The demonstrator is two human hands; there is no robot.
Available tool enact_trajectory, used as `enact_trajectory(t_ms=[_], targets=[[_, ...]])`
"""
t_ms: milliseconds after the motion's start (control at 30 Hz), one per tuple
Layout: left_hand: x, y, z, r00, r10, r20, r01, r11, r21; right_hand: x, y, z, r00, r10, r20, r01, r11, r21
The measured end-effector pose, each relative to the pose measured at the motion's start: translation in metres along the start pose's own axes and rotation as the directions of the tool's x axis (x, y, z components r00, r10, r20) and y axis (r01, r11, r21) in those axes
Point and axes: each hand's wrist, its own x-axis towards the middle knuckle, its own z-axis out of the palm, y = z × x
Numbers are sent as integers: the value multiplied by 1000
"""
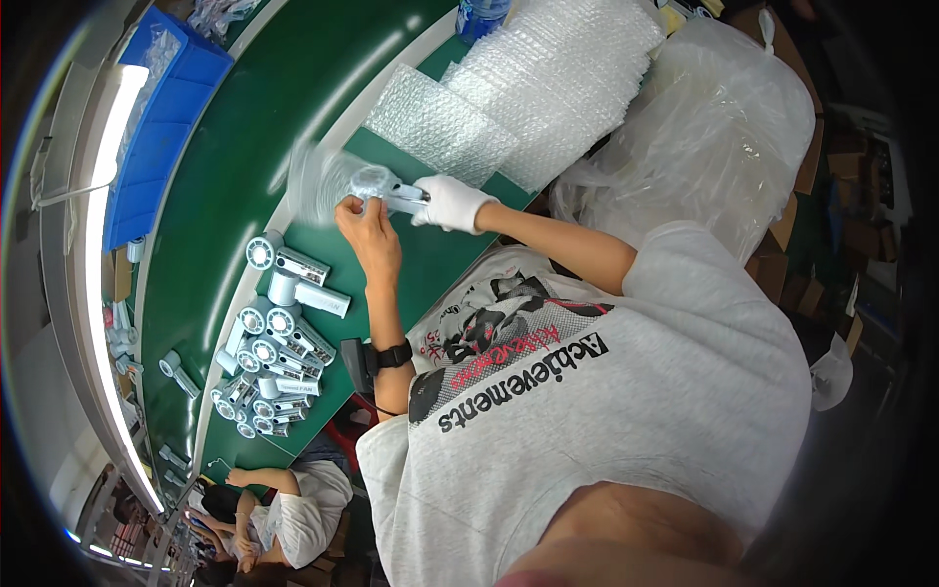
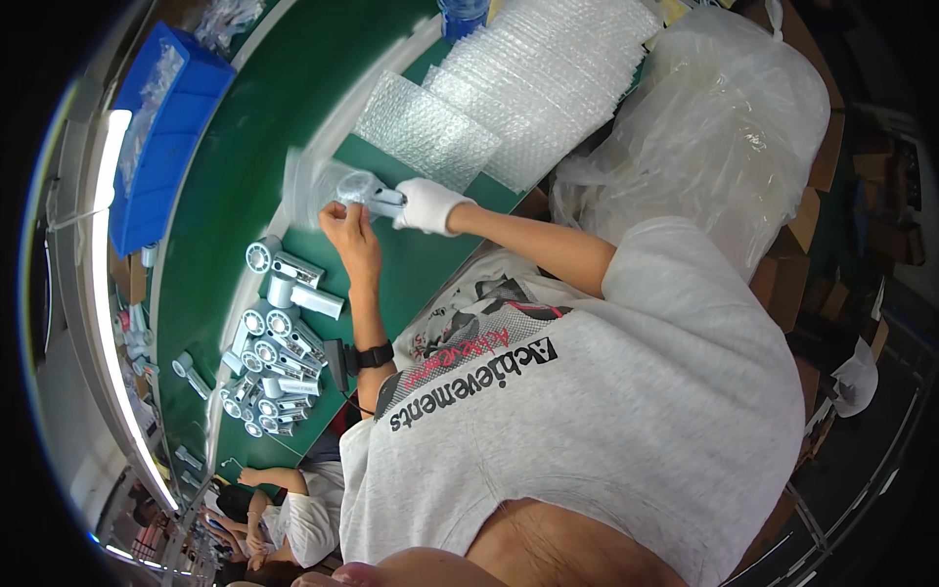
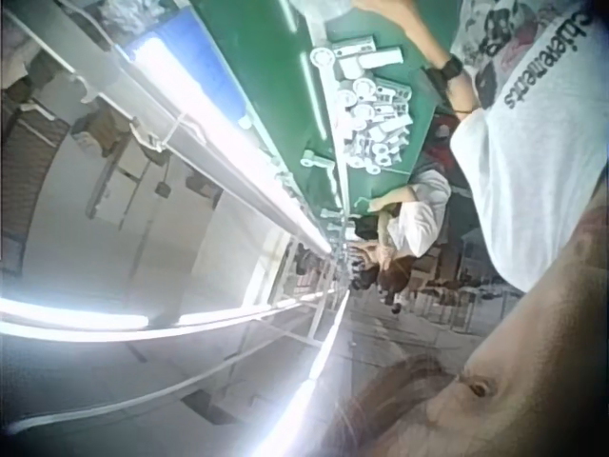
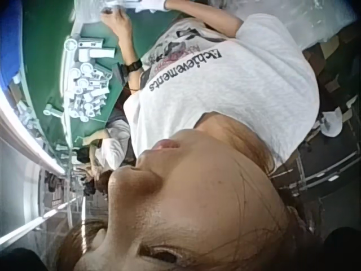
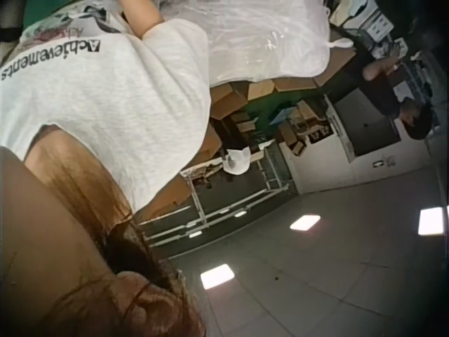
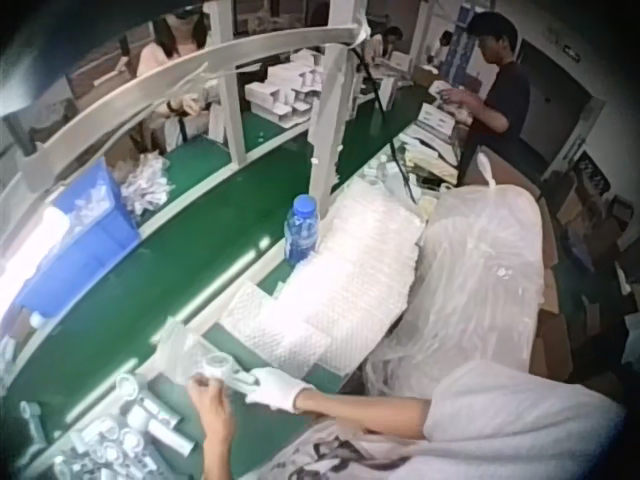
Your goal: The person picks up a fan, inspects it by turning it over, and wipes it with a gloved hand. They then slide the fan into a bubble wrap sleeve, set it aside, and repeat the process with another fan.
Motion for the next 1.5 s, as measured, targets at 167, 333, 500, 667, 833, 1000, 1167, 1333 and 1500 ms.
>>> enact_trajectory(t_ms=[167,333,500,667,833,1000,1167,1333,1500], targets=[[-7,21,-1,949,-223,-225,198,972,-127,44,-22,10,927,-326,188,-15,468,884],[31,32,-13,864,-375,-336,279,912,-301,125,-95,17,872,-487,-53,302,450,840],[-19,-13,-25,662,-507,-552,705,672,227,143,-111,-7,769,-622,-145,388,635,-667],[-42,-20,-29,616,-622,-484,785,429,447,94,-69,54,951,-310,4,303,926,-225],[-14,-19,-22,681,-595,-427,723,453,522,133,-66,86,874,-481,63,485,863,-138],[-42,14,-12,672,-690,-268,739,646,190,135,-59,77,849,-504,160,528,823,-209],[-93,10,12,630,-772,-86,757,635,-155,83,-5,70,707,-668,232,706,643,-297],[-74,-10,24,819,-559,-127,535,825,-179,63,28,67,692,-715,98,710,652,-267],[-47,27,9,800,-598,-46,503,711,-491,35,10,63,659,-737,-154,724,676,-135]])
